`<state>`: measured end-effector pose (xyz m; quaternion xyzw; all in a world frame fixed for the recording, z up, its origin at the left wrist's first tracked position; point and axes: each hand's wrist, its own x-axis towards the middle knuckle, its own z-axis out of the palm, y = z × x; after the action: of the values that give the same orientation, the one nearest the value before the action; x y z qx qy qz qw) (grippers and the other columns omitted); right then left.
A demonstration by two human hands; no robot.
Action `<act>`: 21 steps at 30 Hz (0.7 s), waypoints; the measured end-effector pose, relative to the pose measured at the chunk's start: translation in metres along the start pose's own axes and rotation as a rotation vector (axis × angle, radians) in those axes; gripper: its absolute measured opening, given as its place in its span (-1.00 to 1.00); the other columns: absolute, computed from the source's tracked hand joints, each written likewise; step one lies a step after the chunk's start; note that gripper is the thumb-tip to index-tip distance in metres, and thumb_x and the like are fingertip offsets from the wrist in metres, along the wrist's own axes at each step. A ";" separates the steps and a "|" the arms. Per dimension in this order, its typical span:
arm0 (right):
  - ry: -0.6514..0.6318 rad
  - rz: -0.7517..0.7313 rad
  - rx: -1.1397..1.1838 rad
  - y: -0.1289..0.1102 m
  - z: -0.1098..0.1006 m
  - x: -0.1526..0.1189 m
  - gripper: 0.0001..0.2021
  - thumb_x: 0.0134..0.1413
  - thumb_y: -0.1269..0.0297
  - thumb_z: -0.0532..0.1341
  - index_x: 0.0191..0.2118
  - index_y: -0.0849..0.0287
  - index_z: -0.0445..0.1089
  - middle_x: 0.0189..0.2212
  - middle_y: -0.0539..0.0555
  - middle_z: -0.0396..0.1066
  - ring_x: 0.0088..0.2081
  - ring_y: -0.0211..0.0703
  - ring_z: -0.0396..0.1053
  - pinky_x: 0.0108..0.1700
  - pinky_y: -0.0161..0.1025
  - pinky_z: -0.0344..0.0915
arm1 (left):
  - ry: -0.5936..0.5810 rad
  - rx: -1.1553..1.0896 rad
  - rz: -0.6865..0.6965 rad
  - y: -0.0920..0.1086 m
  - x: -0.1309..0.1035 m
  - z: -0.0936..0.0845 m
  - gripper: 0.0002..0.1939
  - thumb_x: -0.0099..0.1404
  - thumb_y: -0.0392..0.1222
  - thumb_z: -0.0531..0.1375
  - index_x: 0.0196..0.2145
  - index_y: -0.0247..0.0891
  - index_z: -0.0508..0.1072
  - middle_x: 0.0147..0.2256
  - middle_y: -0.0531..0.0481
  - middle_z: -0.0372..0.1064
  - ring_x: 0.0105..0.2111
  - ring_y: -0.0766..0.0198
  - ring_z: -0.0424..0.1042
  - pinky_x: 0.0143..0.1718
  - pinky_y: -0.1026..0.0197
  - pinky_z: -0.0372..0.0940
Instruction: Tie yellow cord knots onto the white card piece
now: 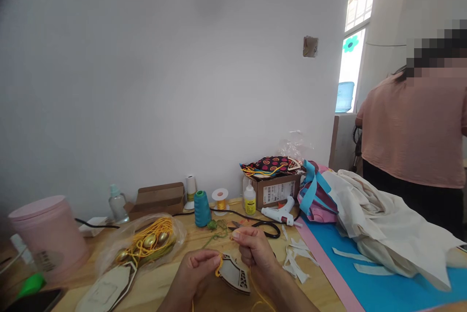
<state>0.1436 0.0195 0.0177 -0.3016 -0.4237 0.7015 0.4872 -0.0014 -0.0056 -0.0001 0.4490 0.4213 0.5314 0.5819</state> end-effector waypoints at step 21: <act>0.010 -0.503 -1.101 0.006 0.005 -0.005 -0.74 -0.03 0.23 0.02 -0.54 0.21 0.37 -0.63 0.00 0.29 -0.57 -0.30 0.17 -0.55 -0.39 0.03 | 0.050 0.069 -0.062 0.012 -0.005 0.000 -0.74 -0.15 -0.11 0.22 -0.52 -0.39 0.46 -0.90 0.28 -0.12 -0.85 0.57 -0.23 -0.81 0.42 -0.30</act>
<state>0.1384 0.0119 0.0144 -0.4034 -0.7805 0.2409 0.4124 -0.0048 -0.0104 0.0118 0.4421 0.4673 0.5092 0.5717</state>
